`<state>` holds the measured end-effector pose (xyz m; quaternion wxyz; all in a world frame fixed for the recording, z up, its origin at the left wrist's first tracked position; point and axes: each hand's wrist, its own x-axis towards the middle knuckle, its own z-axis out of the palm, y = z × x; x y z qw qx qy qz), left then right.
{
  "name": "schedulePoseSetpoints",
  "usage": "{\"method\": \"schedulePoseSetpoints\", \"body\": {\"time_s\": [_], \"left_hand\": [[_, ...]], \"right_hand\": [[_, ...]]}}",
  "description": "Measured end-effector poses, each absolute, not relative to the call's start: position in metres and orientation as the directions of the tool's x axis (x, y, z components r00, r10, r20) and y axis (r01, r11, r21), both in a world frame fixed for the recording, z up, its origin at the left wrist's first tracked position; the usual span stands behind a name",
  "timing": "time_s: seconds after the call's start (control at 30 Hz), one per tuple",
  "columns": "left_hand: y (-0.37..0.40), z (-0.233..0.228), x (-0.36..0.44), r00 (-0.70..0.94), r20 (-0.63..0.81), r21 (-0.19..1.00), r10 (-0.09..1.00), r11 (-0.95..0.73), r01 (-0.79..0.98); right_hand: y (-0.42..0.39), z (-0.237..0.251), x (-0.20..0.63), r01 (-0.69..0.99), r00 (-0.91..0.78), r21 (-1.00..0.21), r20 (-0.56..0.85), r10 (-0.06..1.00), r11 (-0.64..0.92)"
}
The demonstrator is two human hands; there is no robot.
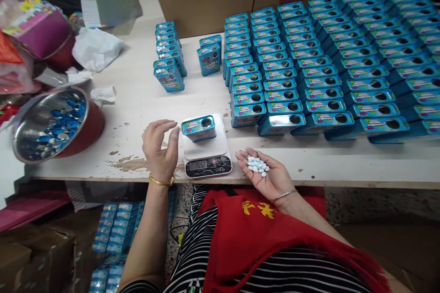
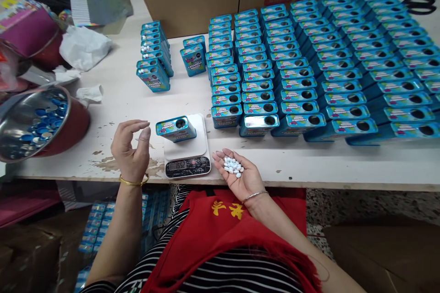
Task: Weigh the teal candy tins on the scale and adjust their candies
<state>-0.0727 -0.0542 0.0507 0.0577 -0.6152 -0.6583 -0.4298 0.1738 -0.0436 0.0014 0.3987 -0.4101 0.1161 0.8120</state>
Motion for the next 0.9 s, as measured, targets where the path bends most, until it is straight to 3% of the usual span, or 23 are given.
{"method": "schedulePoseSetpoints", "body": {"time_s": [0.27, 0.5, 0.67, 0.9], "left_hand": [[-0.047, 0.047, -0.072, -0.139, 0.519, 0.466, 0.844, -0.143, 0.873], [-0.020, 0.056, -0.083, 0.192, 0.290, 0.296, 0.938, -0.278, 0.914], [0.069, 0.052, -0.117, 0.095, 0.424, 0.242, 0.901, -0.214, 0.946], [0.192, 0.028, -0.114, 0.173, 0.350, 0.175, 0.921, -0.246, 0.953]], "right_hand": [[-0.041, 0.003, 0.174, -0.739, -0.346, -0.120, -0.777, 0.525, -0.664], [-0.039, 0.002, 0.167, -0.727, -0.357, -0.125, -0.771, 0.528, -0.675], [-0.033, 0.006, 0.159, -0.733, -0.352, -0.127, -0.770, 0.533, -0.668], [-0.024, 0.011, 0.164, -0.771, -0.318, -0.123, -0.776, 0.545, -0.625]]}}
